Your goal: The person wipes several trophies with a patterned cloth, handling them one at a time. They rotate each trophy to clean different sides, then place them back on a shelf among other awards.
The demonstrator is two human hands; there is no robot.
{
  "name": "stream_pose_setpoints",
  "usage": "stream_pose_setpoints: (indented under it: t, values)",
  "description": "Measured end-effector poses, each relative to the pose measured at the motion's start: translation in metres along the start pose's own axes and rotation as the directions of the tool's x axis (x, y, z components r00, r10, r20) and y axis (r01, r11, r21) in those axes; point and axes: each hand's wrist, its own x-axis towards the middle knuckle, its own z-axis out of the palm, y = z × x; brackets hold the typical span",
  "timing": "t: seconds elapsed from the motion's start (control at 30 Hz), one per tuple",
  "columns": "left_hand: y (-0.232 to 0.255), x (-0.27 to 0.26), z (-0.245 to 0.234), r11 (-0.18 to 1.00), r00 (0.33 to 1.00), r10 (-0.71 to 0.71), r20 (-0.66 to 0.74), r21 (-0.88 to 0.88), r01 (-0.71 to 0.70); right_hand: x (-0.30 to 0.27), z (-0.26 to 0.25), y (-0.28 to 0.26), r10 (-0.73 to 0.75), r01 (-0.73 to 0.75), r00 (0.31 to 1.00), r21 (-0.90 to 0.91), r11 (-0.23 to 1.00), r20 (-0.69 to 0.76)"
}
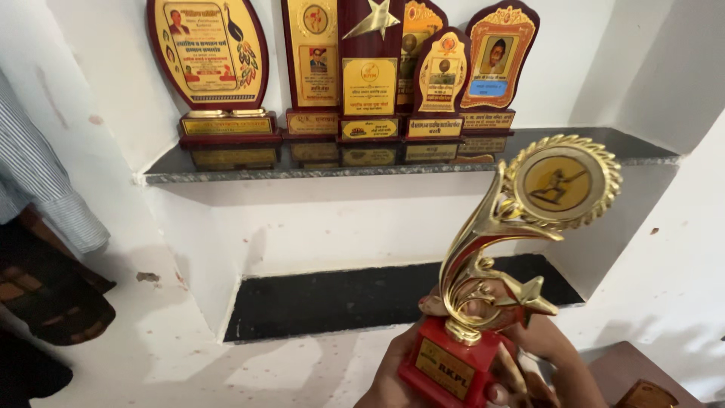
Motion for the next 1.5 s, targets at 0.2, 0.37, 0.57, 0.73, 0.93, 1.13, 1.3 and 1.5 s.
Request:
stream_pose_setpoints:
  t: [0.2,0.37,0.57,0.73,0.93,1.13,1.3,1.5]
  values:
    - [0.008,-0.008,-0.001,0.999,0.999,-0.038,0.005,0.027,0.038,-0.031,-0.007,-0.054,-0.496,-0.344,0.637,0.793,0.502,0.59]
    - [0.026,0.001,-0.015,0.997,0.981,0.036,-0.192,0.072,-0.023,-0.02,0.016,-0.076,-0.153,-0.163,0.908,0.666,0.728,0.39]
    - [0.043,0.003,-0.022,0.913,0.854,0.198,-0.482,0.407,0.018,-0.025,0.026,-0.057,-0.015,-0.209,0.948,0.66,0.722,0.317]
    - [0.065,-0.008,-0.049,0.675,0.8,0.39,-0.456,0.732,0.088,-0.033,0.028,-0.051,0.065,-0.329,0.894,0.55,0.768,0.443]
    - [0.049,-0.021,-0.016,0.716,0.774,0.407,-0.486,0.696,0.061,-0.035,0.03,-0.091,0.054,-0.253,0.898,0.412,0.875,0.437]
    - [0.034,-0.02,-0.01,0.639,0.765,0.486,-0.423,0.769,0.02,-0.034,0.028,-0.133,-0.066,-0.16,0.832,0.352,0.922,0.551]
    - [0.038,-0.026,-0.028,0.558,0.745,0.591,-0.309,0.824,-0.1,-0.042,0.031,-0.16,-0.074,-0.049,0.893,0.258,0.965,0.444]
    - [0.047,-0.024,-0.039,0.351,0.72,0.684,-0.116,0.918,-0.186,-0.059,0.035,-0.176,-0.063,0.092,0.977,-0.14,0.986,0.202]
